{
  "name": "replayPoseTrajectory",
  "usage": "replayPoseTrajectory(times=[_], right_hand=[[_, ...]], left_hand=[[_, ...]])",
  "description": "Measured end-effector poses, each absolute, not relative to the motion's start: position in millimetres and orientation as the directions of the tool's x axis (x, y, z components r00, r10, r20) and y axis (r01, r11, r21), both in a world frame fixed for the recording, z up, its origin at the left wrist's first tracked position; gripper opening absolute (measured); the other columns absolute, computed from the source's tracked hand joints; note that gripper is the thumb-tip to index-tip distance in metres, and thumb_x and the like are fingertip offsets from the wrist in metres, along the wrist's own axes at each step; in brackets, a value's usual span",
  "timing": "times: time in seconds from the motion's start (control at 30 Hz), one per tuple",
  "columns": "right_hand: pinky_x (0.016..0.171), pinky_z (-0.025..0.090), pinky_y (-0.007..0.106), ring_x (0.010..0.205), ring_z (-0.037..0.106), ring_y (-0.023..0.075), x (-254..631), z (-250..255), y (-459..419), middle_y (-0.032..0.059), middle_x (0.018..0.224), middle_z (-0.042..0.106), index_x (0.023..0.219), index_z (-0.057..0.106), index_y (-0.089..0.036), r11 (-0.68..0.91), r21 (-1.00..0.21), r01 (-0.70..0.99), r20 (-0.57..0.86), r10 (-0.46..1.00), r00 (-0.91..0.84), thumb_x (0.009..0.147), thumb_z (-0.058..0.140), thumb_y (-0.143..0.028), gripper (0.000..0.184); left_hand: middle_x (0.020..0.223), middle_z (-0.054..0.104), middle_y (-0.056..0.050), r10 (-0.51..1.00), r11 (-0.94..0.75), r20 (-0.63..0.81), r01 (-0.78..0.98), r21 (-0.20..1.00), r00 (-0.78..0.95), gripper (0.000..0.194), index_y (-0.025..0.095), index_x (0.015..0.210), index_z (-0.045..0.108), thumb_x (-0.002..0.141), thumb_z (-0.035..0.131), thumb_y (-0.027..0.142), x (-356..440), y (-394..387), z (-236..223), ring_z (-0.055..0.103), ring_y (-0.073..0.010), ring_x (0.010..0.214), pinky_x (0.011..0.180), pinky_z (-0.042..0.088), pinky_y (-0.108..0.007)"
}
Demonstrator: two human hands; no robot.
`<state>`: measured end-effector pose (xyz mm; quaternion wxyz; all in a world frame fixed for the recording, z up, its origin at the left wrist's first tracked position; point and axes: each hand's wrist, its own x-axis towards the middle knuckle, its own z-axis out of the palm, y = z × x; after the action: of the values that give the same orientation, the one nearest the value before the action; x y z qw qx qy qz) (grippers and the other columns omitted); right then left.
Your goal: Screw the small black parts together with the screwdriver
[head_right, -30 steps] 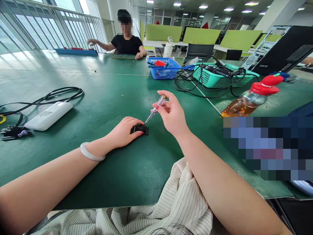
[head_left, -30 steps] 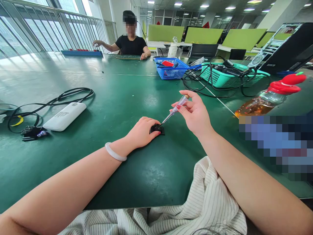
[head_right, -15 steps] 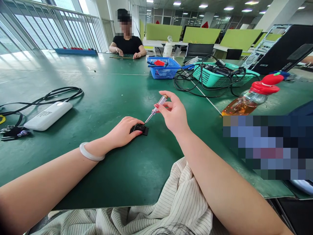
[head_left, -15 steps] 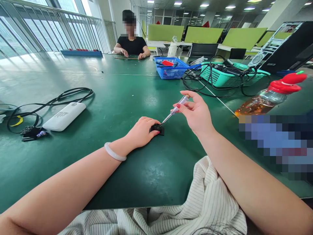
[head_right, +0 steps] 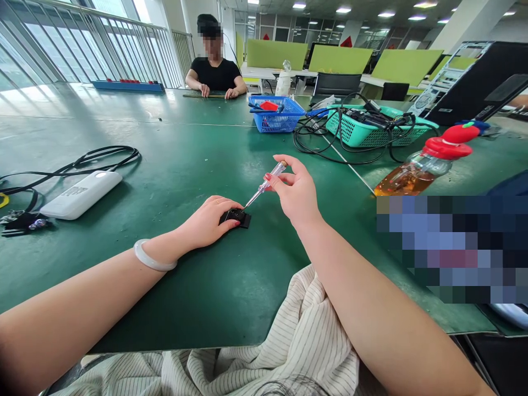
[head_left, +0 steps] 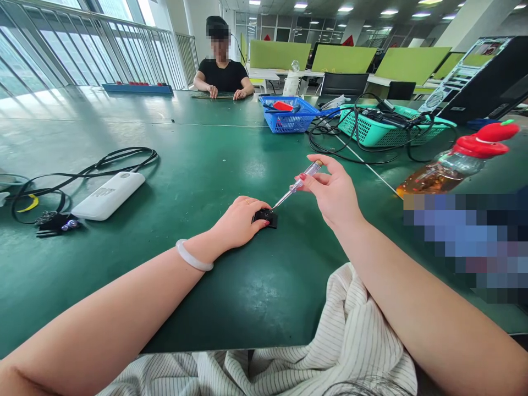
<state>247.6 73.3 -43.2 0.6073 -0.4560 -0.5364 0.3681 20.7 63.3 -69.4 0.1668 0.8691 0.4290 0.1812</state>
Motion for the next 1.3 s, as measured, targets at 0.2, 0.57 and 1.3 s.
replayPoseTrajectory(times=[0.2, 0.57, 1.3], right_hand=[[0.088, 0.066, 0.042, 0.070, 0.075, 0.0166, 243, -36, 69, -0.0065, 0.069, 0.073, 0.114, 0.063, -0.026, 0.213, -0.977, -0.032, 0.200, 0.952, 0.234, 0.070, 0.084, -0.029, 0.049], [0.086, 0.065, 0.037, 0.066, 0.074, 0.0124, 245, -36, 70, -0.0076, 0.073, 0.072, 0.110, 0.060, -0.027, 0.069, -0.997, -0.043, 0.053, 0.956, 0.289, 0.078, 0.076, -0.019, 0.037], [0.096, 0.062, 0.043, 0.076, 0.076, 0.0161, 244, -30, 66, -0.0054, 0.079, 0.076, 0.122, 0.061, -0.031, 0.201, -0.980, 0.002, 0.199, 0.971, 0.129, 0.087, 0.068, -0.026, 0.035]], left_hand=[[0.130, 0.071, -0.009, 0.815, -0.561, 0.151, 0.698, 0.444, 0.559, 0.036, 0.021, 0.128, 0.068, 0.098, 0.057, 0.036, 21, 63, -68, 0.055, -0.0318, 0.130, 0.117, 0.043, -0.052], [0.128, 0.072, -0.008, 0.810, -0.568, 0.158, 0.688, 0.452, 0.565, 0.036, 0.020, 0.128, 0.068, 0.096, 0.061, 0.036, 21, 64, -69, 0.055, -0.0316, 0.129, 0.117, 0.043, -0.051], [0.127, 0.072, -0.009, 0.823, -0.546, 0.139, 0.698, 0.463, 0.551, 0.037, 0.021, 0.127, 0.068, 0.094, 0.062, 0.038, 22, 63, -66, 0.055, -0.0318, 0.129, 0.117, 0.043, -0.051]])
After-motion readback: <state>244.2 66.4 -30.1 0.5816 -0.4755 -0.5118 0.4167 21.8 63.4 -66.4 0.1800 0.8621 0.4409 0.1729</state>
